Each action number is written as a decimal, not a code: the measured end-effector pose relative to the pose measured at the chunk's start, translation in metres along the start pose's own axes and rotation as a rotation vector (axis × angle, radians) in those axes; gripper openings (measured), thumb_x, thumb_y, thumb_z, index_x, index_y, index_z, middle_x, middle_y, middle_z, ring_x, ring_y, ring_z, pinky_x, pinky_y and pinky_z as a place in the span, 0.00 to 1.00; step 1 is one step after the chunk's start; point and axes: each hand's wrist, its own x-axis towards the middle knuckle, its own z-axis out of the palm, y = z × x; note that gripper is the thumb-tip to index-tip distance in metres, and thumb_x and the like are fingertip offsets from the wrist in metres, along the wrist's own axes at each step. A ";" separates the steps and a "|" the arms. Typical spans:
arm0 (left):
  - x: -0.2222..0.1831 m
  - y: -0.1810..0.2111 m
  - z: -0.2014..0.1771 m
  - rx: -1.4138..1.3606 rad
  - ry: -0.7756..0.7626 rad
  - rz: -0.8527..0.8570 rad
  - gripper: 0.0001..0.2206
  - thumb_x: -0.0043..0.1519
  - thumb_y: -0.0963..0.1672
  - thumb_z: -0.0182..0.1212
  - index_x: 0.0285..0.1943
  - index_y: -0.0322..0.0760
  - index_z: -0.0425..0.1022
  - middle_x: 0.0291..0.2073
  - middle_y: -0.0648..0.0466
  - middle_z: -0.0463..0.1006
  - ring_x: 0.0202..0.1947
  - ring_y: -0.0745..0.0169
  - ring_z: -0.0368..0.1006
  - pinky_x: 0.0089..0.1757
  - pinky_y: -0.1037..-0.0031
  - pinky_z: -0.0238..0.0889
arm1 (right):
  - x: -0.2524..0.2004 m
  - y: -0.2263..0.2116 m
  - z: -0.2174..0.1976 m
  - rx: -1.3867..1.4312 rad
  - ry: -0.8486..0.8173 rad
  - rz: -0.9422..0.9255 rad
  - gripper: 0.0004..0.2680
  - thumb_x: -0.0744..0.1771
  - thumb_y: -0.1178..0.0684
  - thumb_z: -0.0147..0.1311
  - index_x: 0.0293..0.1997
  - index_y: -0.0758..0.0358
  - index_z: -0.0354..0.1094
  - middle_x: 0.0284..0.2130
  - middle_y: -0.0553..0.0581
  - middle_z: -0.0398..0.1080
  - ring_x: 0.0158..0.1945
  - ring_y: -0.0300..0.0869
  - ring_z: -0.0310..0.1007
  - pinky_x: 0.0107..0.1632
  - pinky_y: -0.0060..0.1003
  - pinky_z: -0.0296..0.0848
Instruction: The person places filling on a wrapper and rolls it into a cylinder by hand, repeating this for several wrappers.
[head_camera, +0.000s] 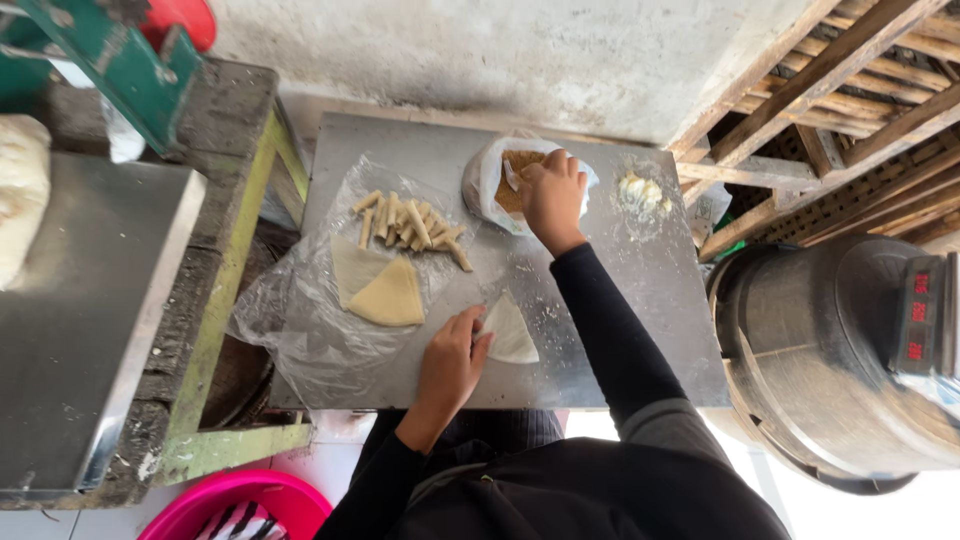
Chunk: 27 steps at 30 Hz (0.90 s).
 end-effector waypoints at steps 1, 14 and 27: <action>0.000 0.000 0.000 0.011 0.011 0.020 0.17 0.61 0.41 0.66 0.58 0.29 0.72 0.38 0.43 0.81 0.34 0.50 0.79 0.36 0.66 0.72 | 0.007 -0.003 0.011 -0.061 -0.016 -0.005 0.05 0.61 0.56 0.63 0.37 0.59 0.77 0.44 0.58 0.66 0.50 0.54 0.63 0.50 0.49 0.59; 0.001 -0.002 -0.001 -0.039 -0.010 0.014 0.17 0.61 0.40 0.65 0.58 0.31 0.72 0.36 0.45 0.81 0.33 0.50 0.78 0.37 0.65 0.71 | 0.019 0.010 0.038 -0.188 0.003 -0.041 0.03 0.63 0.61 0.55 0.34 0.57 0.71 0.32 0.55 0.71 0.43 0.51 0.69 0.49 0.49 0.60; -0.001 -0.001 -0.002 -0.084 -0.025 -0.039 0.18 0.62 0.41 0.65 0.60 0.31 0.71 0.37 0.46 0.81 0.31 0.54 0.79 0.34 0.68 0.73 | 0.017 0.004 0.044 0.109 -0.100 0.187 0.08 0.64 0.62 0.53 0.32 0.53 0.79 0.30 0.52 0.79 0.38 0.46 0.75 0.50 0.47 0.59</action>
